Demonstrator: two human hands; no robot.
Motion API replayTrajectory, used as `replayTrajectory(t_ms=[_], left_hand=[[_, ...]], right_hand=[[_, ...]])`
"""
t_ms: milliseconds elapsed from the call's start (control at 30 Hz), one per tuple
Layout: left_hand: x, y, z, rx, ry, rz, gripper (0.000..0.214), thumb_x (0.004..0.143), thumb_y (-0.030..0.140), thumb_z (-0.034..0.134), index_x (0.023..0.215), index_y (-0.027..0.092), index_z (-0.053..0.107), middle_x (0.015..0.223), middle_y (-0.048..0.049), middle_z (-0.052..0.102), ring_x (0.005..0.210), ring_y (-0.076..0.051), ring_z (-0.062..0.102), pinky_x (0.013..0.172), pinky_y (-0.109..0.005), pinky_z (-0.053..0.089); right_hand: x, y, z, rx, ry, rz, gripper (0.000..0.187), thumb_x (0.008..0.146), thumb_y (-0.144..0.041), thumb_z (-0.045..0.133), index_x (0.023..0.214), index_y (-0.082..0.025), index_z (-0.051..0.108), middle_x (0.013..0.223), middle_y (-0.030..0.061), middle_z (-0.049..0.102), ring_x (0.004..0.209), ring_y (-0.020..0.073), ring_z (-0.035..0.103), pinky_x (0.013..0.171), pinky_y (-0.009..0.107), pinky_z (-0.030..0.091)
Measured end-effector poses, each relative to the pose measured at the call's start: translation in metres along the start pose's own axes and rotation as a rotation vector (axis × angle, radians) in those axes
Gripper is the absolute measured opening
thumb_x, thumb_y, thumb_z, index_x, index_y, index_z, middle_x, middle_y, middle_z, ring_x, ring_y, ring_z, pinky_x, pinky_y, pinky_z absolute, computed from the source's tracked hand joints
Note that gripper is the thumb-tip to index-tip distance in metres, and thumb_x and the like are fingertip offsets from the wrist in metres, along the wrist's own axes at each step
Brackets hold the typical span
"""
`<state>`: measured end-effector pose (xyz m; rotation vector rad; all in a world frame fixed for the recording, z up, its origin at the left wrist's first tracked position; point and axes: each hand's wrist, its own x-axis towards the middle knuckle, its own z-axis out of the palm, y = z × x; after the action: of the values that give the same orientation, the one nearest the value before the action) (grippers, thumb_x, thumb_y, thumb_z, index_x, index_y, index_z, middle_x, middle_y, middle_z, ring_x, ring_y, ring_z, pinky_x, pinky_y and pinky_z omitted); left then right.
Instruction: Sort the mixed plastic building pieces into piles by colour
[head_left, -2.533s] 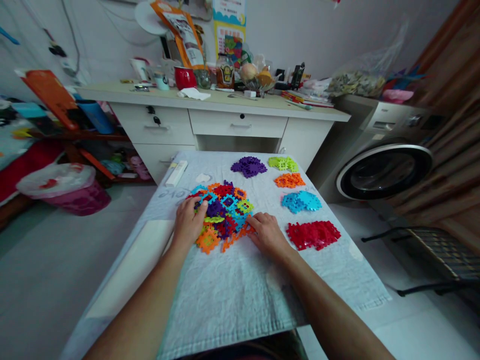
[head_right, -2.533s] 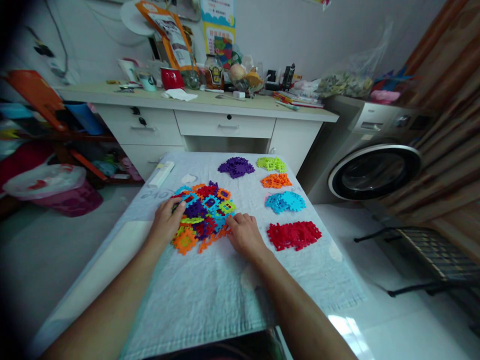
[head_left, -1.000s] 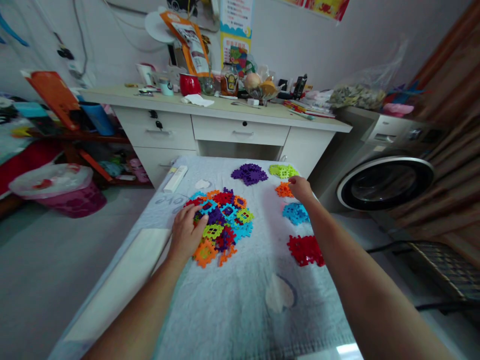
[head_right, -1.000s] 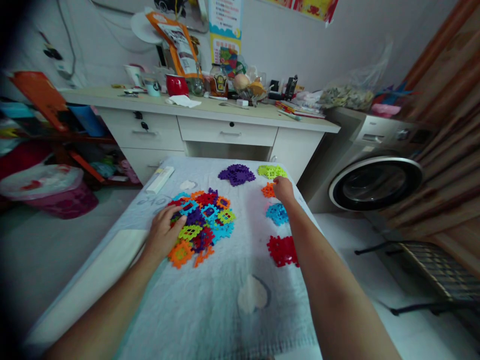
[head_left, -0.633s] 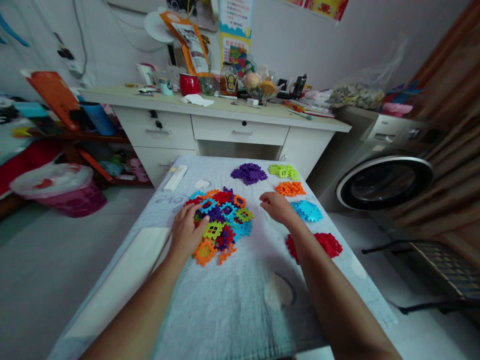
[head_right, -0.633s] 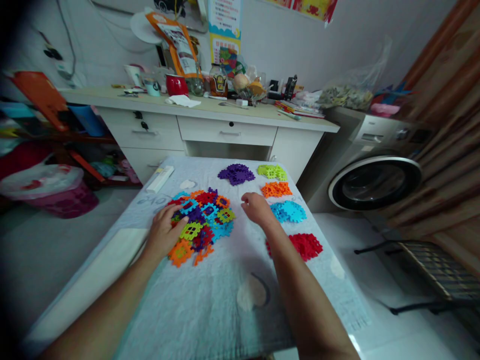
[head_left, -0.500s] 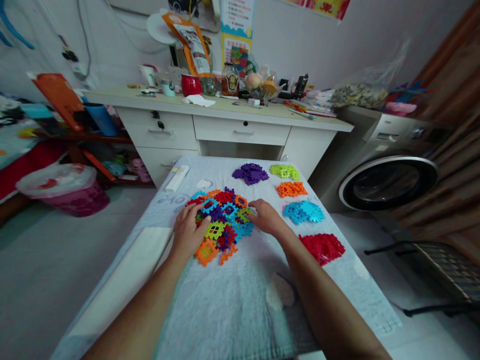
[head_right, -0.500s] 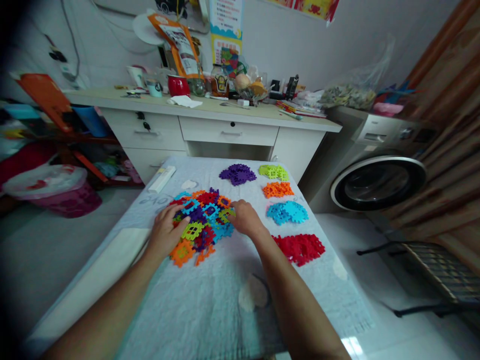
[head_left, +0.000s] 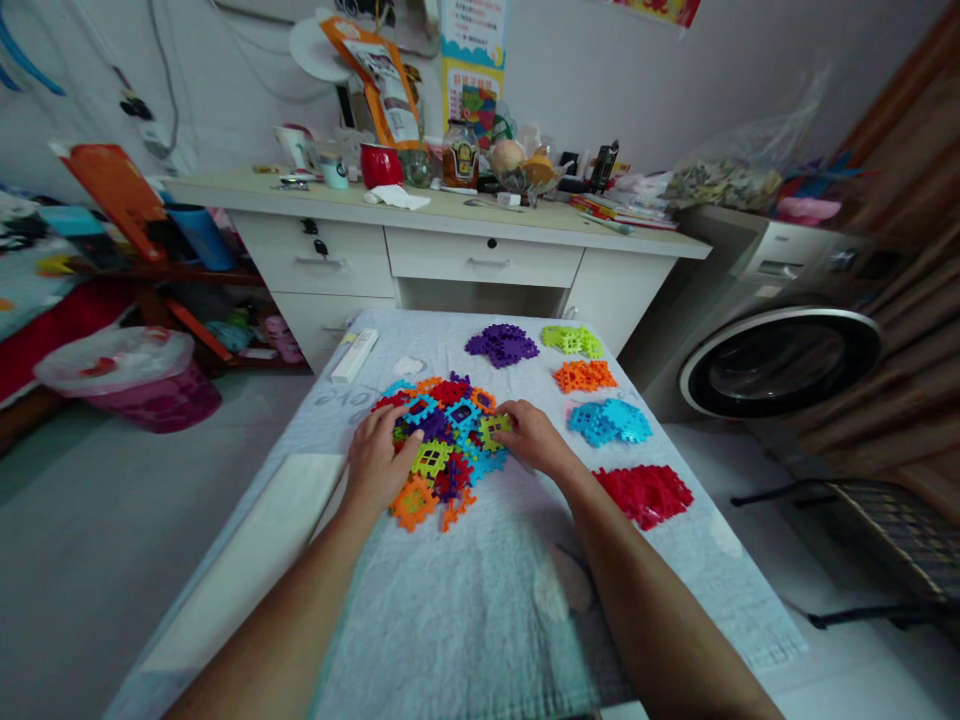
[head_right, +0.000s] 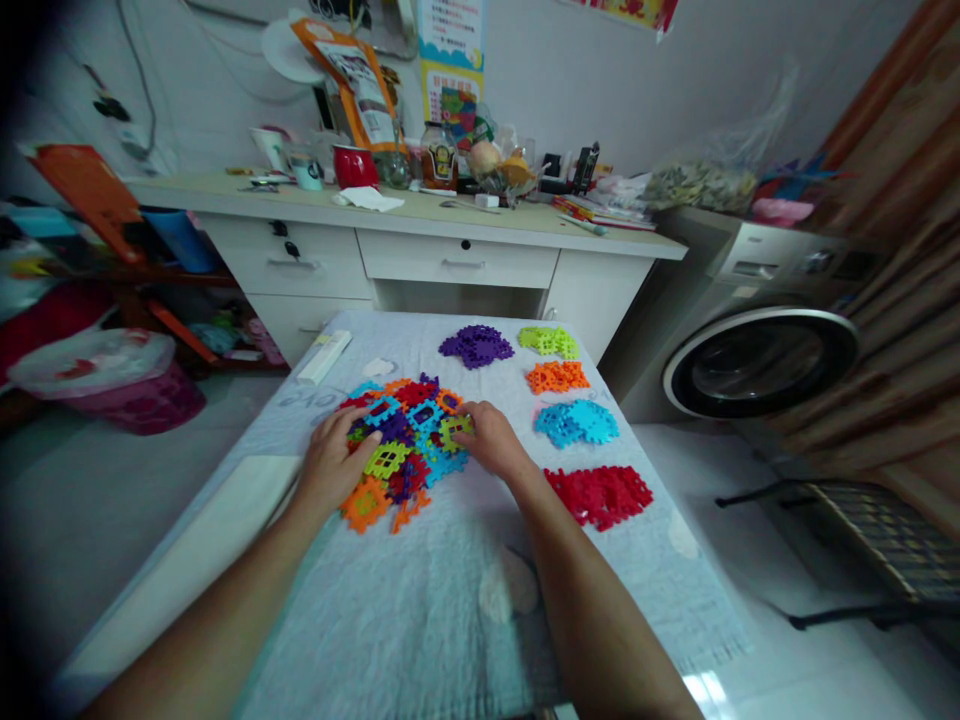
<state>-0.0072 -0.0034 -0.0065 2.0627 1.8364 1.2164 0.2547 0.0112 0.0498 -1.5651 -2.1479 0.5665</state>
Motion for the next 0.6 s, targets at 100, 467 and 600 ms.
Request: replayTrajectory(t_ms=[100,467,600], left_hand=[[0.000,0.000,0.000,0.004,0.001,0.003,0.039,0.086,0.044,0.052,0.118,0.022,0.059,0.123,-0.0107,0.059,0.122,-0.030,0.051,0.108,-0.049,0.038],[0.001,0.002,-0.002,0.009,-0.008,0.001,0.041,0.086,0.044,0.051,0.118,0.020,0.059,0.123,-0.0117,0.060,0.122,-0.031,0.051,0.107,-0.049,0.039],[0.000,0.002,-0.002,0.011,-0.002,0.019,0.039,0.087,0.044,0.051,0.117,0.021,0.058,0.122,-0.0106,0.060,0.120,-0.030,0.053,0.106,-0.048,0.040]], right_hand=[[-0.001,0.001,-0.007,0.081,-0.009,0.003,0.016,0.083,-0.015,0.061,0.095,-0.017,0.072,0.080,0.0015,0.067,0.074,0.0139,0.058,0.073,0.025,0.042],[-0.015,0.015,-0.043,0.395,0.051,0.079,0.013,0.078,-0.021,0.057,0.085,-0.017,0.066,0.068,-0.0014,0.062,0.058,0.0108,0.053,0.058,0.022,0.041],[-0.023,0.026,-0.052,0.338,0.153,0.091,0.011,0.075,-0.023,0.059,0.081,-0.018,0.066,0.065,-0.0025,0.058,0.056,0.0100,0.048,0.054,0.021,0.038]])
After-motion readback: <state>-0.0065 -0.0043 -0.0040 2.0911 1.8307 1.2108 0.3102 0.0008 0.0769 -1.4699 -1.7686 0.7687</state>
